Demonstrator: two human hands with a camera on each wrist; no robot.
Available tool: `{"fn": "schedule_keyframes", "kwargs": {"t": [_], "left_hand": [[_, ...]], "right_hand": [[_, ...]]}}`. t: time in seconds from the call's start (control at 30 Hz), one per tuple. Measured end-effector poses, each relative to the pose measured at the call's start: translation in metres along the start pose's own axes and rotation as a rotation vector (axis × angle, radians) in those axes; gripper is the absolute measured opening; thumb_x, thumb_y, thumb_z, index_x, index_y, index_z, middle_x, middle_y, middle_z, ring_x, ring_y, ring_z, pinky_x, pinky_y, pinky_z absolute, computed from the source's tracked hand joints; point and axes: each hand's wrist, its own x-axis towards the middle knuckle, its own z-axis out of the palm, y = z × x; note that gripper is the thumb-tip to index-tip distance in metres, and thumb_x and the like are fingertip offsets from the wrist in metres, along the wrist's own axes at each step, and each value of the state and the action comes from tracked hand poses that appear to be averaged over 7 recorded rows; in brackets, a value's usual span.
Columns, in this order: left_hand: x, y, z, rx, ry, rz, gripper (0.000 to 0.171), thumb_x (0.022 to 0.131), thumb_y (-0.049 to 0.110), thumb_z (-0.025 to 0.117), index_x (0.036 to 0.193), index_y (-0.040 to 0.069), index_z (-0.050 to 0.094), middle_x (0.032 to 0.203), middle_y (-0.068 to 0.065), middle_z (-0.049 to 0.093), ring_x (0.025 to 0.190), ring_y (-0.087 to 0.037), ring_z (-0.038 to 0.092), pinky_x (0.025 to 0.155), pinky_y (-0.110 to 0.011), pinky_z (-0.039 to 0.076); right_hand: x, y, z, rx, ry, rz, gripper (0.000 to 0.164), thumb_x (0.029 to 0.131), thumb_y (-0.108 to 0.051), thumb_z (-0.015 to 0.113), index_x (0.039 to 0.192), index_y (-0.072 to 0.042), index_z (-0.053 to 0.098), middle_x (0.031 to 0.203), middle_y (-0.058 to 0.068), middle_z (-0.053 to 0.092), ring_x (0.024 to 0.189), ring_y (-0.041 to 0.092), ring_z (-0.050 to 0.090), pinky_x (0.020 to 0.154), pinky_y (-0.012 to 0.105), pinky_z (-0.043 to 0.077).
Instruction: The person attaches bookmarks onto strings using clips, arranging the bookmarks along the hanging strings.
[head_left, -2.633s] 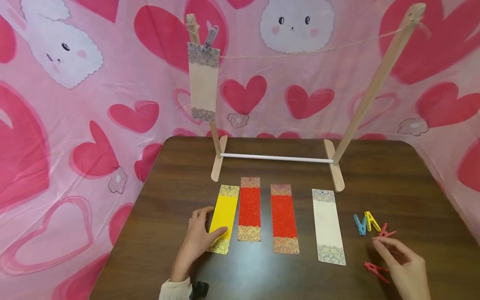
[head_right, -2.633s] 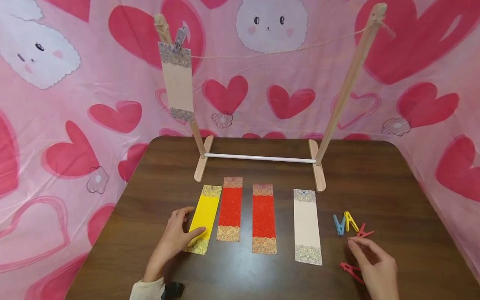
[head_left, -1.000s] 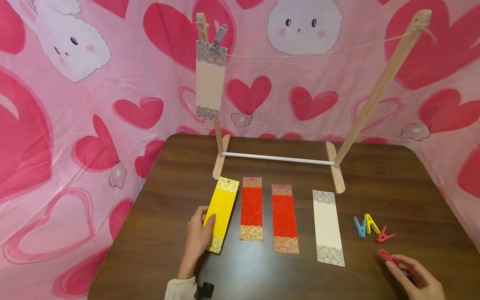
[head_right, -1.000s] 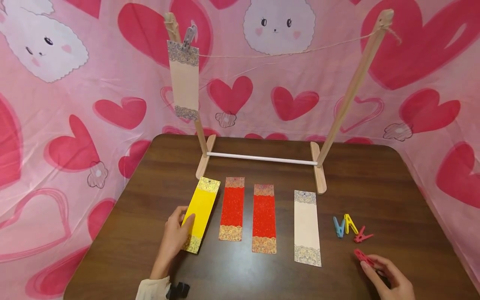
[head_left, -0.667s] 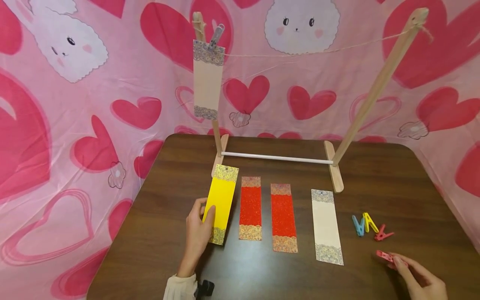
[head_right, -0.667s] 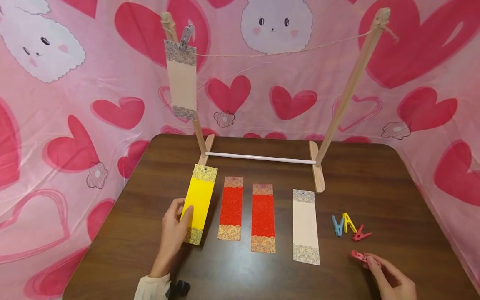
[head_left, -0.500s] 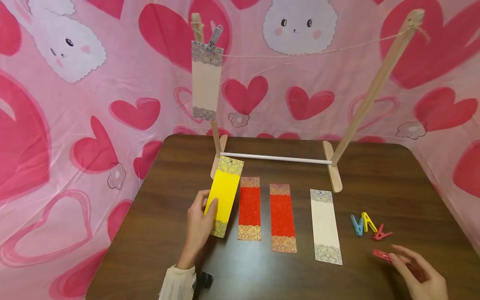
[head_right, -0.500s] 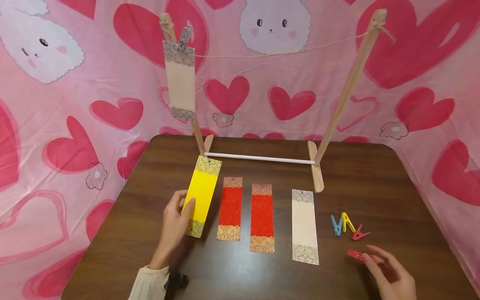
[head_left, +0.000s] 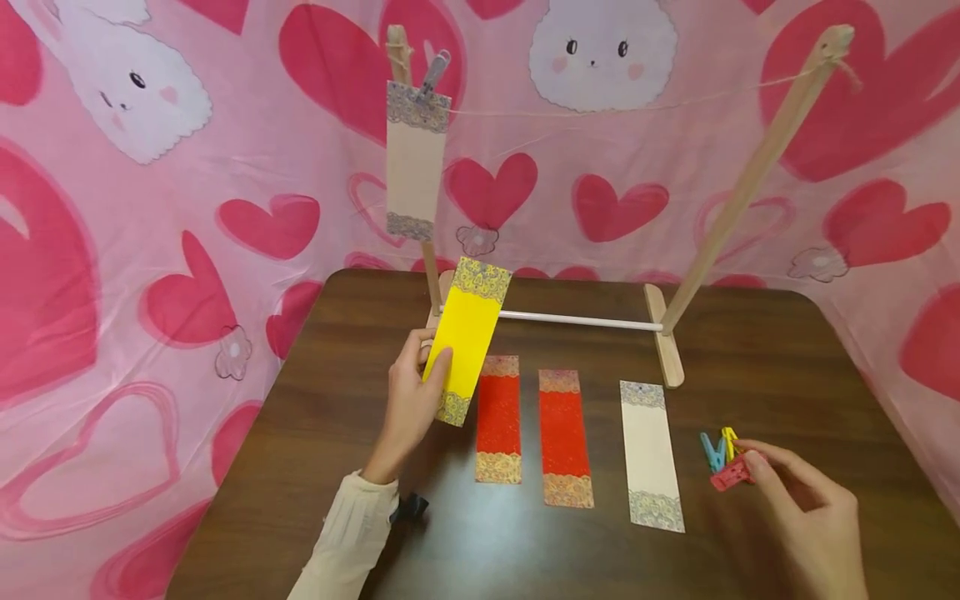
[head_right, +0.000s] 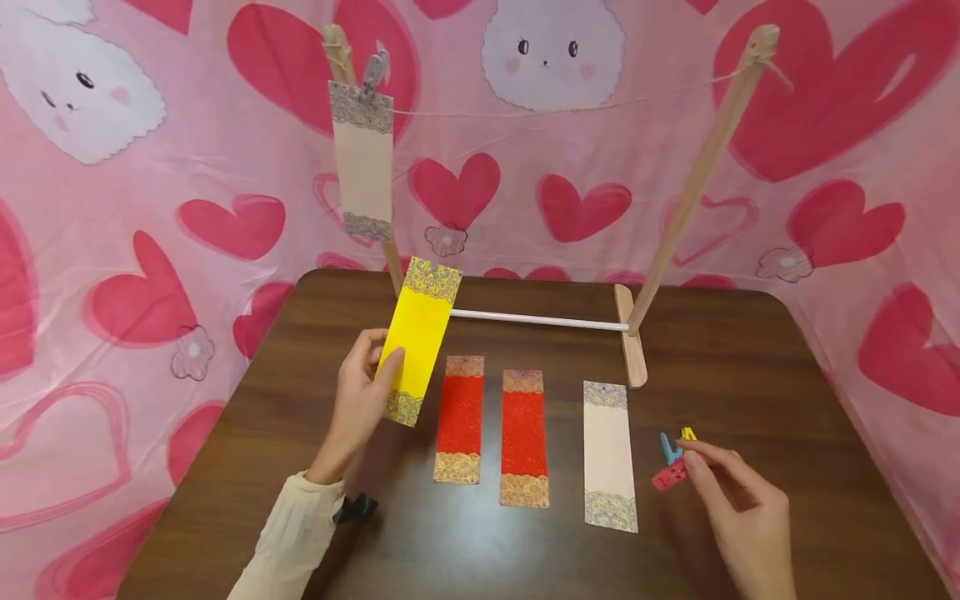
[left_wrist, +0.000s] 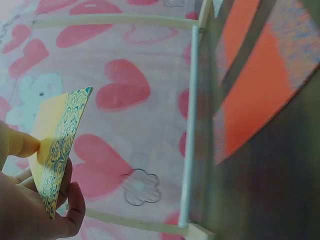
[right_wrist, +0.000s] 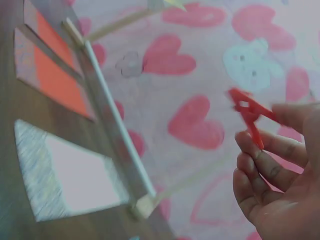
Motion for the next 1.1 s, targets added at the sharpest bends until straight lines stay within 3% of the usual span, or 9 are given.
{"fn": "schedule_keyframes", "kwargs": {"t": [0.07,0.13,0.23,0.37,0.6,0.8,0.97,1.1], "left_hand": [[0.011,0.003,0.003,-0.025,0.003,0.026,0.03,0.1,0.022,0.062,0.124,0.008,0.054,0.099,-0.012,0.072,0.073,-0.023,0.066,0.063,-0.03,0.058],[0.022,0.008,0.005,-0.051,0.017,0.055,0.03,0.1,0.022,0.062,0.124,0.007,0.054,0.098,-0.013,0.072,0.073,-0.024,0.066,0.062,-0.03,0.057],[0.038,0.016,0.009,-0.088,0.041,0.095,0.03,0.1,0.019,0.061,0.125,0.004,0.053,0.1,-0.016,0.072,0.074,-0.026,0.066,0.062,-0.029,0.057],[0.053,0.03,0.011,-0.114,0.064,0.126,0.029,0.1,0.01,0.058,0.124,-0.004,0.052,0.098,-0.022,0.071,0.074,-0.031,0.066,0.061,-0.03,0.057],[0.062,0.056,0.008,-0.105,0.097,0.168,0.026,0.099,0.002,0.057,0.121,-0.01,0.052,0.096,-0.026,0.069,0.074,-0.032,0.064,0.062,-0.028,0.055],[0.066,0.054,0.007,-0.103,0.097,0.173,0.026,0.099,0.003,0.057,0.122,-0.009,0.052,0.097,-0.025,0.07,0.076,-0.034,0.065,0.065,-0.032,0.056],[0.069,0.055,0.01,-0.103,0.113,0.201,0.025,0.098,0.001,0.057,0.121,-0.009,0.053,0.096,-0.025,0.07,0.076,-0.033,0.065,0.063,-0.03,0.054],[0.075,0.057,0.012,-0.097,0.115,0.245,0.024,0.098,0.001,0.057,0.12,-0.01,0.053,0.099,-0.026,0.07,0.077,-0.032,0.066,0.064,-0.03,0.054]], "right_hand": [[0.007,-0.008,0.005,-0.098,-0.013,-0.061,0.021,0.095,0.006,0.06,0.114,0.012,0.067,0.102,0.0,0.074,0.085,0.007,0.062,0.071,0.014,0.048],[0.015,-0.015,0.011,-0.109,-0.042,-0.115,0.024,0.095,0.007,0.06,0.117,0.01,0.067,0.1,0.0,0.073,0.084,0.008,0.062,0.07,0.015,0.047],[0.027,-0.022,0.021,0.029,-0.109,-0.217,0.032,0.09,0.015,0.06,0.122,0.013,0.061,0.096,0.007,0.071,0.082,0.011,0.064,0.072,0.015,0.049],[0.038,-0.027,0.034,0.292,-0.203,-0.319,0.046,0.083,0.027,0.057,0.128,0.021,0.05,0.098,0.016,0.07,0.089,0.015,0.068,0.087,0.016,0.05],[0.049,-0.037,0.05,0.484,-0.276,-0.372,0.043,0.078,0.034,0.055,0.12,0.028,0.05,0.104,0.026,0.067,0.091,0.024,0.068,0.085,0.022,0.054],[0.073,-0.06,0.053,0.462,-0.288,-0.46,0.044,0.077,0.034,0.058,0.12,0.028,0.051,0.102,0.027,0.065,0.093,0.025,0.066,0.086,0.021,0.053],[0.103,-0.096,0.062,0.371,-0.272,-0.577,0.043,0.075,0.031,0.064,0.117,0.026,0.056,0.102,0.025,0.068,0.095,0.022,0.064,0.087,0.02,0.049],[0.127,-0.128,0.072,0.348,-0.307,-0.644,0.04,0.073,0.029,0.067,0.111,0.026,0.059,0.1,0.024,0.069,0.09,0.022,0.065,0.082,0.02,0.051]]}}
